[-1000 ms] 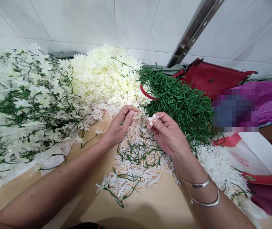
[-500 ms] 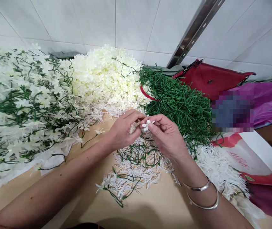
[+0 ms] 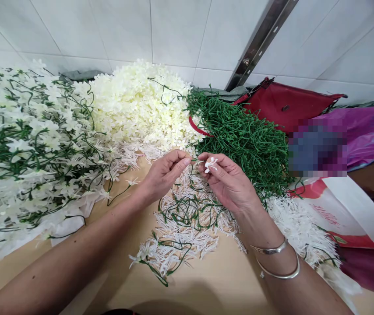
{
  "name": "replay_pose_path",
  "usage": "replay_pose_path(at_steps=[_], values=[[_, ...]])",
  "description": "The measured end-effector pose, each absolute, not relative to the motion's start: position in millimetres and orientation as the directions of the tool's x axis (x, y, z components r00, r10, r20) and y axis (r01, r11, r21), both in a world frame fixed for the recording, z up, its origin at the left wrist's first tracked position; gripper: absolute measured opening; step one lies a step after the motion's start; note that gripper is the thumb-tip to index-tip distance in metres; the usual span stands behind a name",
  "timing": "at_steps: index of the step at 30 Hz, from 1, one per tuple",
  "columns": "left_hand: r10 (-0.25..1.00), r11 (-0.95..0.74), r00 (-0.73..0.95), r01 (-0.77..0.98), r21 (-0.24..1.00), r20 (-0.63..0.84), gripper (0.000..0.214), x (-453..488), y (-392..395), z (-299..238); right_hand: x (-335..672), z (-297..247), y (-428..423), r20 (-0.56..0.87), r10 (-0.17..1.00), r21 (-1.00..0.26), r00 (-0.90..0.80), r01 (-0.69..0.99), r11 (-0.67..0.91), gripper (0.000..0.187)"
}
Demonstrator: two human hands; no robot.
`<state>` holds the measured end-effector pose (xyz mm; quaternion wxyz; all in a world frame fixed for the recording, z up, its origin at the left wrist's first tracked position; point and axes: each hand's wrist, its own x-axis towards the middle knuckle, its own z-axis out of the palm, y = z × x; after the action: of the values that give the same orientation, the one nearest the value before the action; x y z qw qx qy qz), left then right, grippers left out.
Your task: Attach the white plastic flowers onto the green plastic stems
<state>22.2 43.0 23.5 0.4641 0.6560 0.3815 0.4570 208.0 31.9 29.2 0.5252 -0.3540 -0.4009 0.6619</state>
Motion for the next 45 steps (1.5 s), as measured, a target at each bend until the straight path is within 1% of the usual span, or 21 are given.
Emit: replay_pose_path(at_steps=[3, 9, 12, 18, 25, 29, 38, 42, 45], values=[[0.925, -0.236, 0.308, 0.003, 0.972, 0.224, 0.023, 25, 41, 23, 207, 28, 32, -0.075, 0.976, -0.895, -0.203, -0.418, -0.156, 0.025], [0.918, -0.206, 0.334, -0.056, 0.977, 0.213, 0.024, 29, 35, 23, 205, 28, 32, -0.157, 0.963, -0.857, -0.218, -0.455, -0.243, 0.03], [0.922, -0.187, 0.328, -0.081, 0.979, 0.203, 0.022, 31, 33, 24, 204, 27, 33, -0.179, 0.956, -0.841, -0.233, -0.468, -0.272, 0.03], [0.919, -0.178, 0.332, -0.134, 0.975, 0.213, 0.019, 32, 32, 25, 207, 21, 32, -0.146, 0.951, -0.834, -0.273, -0.484, -0.266, 0.028], [0.918, -0.158, 0.35, -0.116, 0.981, 0.189, 0.019, 31, 31, 23, 205, 20, 32, -0.16, 0.946, -0.813, -0.284, -0.505, -0.289, 0.027], [0.909, -0.169, 0.356, -0.16, 0.973, 0.217, 0.016, 32, 31, 22, 204, 19, 31, -0.16, 0.948, -0.816, -0.276, -0.504, -0.284, 0.027], [0.902, -0.177, 0.358, -0.201, 0.963, 0.24, 0.02, 32, 32, 17, 203, 16, 32, -0.169, 0.956, -0.81, -0.238, -0.519, -0.273, 0.028], [0.905, -0.14, 0.362, -0.239, 0.961, 0.222, 0.019, 34, 30, 17, 203, 14, 32, -0.189, 0.956, -0.805, -0.226, -0.521, -0.283, 0.028], [0.911, -0.119, 0.358, -0.251, 0.961, 0.206, 0.02, 35, 29, 17, 204, 13, 32, -0.171, 0.959, -0.817, -0.228, -0.511, -0.267, 0.027]])
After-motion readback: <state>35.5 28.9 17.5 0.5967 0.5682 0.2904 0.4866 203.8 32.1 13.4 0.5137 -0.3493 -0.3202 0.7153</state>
